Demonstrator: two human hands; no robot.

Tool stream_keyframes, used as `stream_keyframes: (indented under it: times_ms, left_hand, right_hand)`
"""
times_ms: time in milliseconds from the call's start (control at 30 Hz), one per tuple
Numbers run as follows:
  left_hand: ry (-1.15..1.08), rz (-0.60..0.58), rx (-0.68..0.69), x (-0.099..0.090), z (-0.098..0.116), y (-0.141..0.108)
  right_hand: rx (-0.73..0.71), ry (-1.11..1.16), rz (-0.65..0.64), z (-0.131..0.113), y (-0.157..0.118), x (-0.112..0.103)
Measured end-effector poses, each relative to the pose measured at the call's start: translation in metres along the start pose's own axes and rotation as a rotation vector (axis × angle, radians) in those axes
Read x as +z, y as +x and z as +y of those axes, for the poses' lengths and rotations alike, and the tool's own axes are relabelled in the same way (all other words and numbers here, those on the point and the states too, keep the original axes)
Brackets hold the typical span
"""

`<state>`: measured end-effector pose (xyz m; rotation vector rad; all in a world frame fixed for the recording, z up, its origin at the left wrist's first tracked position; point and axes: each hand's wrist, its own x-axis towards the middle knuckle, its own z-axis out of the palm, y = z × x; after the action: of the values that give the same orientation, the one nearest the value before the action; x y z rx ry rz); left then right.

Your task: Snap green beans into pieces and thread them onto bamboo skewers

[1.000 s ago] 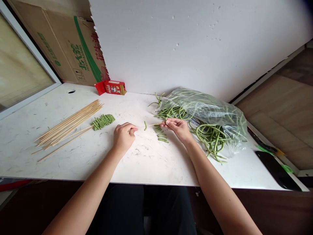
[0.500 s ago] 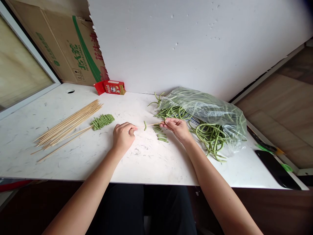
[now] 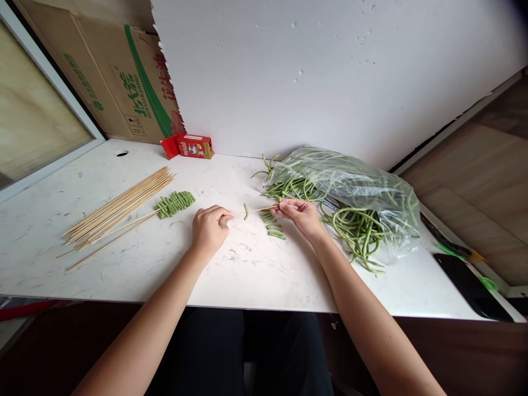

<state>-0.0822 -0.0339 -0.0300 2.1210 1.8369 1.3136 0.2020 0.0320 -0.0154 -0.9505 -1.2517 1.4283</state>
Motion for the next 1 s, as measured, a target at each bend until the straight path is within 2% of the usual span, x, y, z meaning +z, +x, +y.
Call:
stream_keyframes:
  times_ms: [233, 533, 800, 1000]
  left_hand:
    - [0.027, -0.002, 0.027, -0.0028, 0.0044, 0.0007]
    - [-0.026, -0.026, -0.029, -0.0015, 0.0025, 0.0019]
    - [-0.011, 0.016, 0.019, -0.002, 0.005, 0.0018]
    - [-0.059, 0.0, -0.027, -0.0005, 0.0011, 0.0015]
  right_hand:
    - [0.037, 0.035, 0.025, 0.0023, 0.002, 0.0003]
    - [-0.023, -0.027, 0.022, 0.0003, 0.0002, 0.0003]
    - [0.064, 0.011, 0.031, -0.0053, -0.0003, 0.0063]
    - [0.017, -0.028, 0.023, -0.0015, -0.0005, 0.0047]
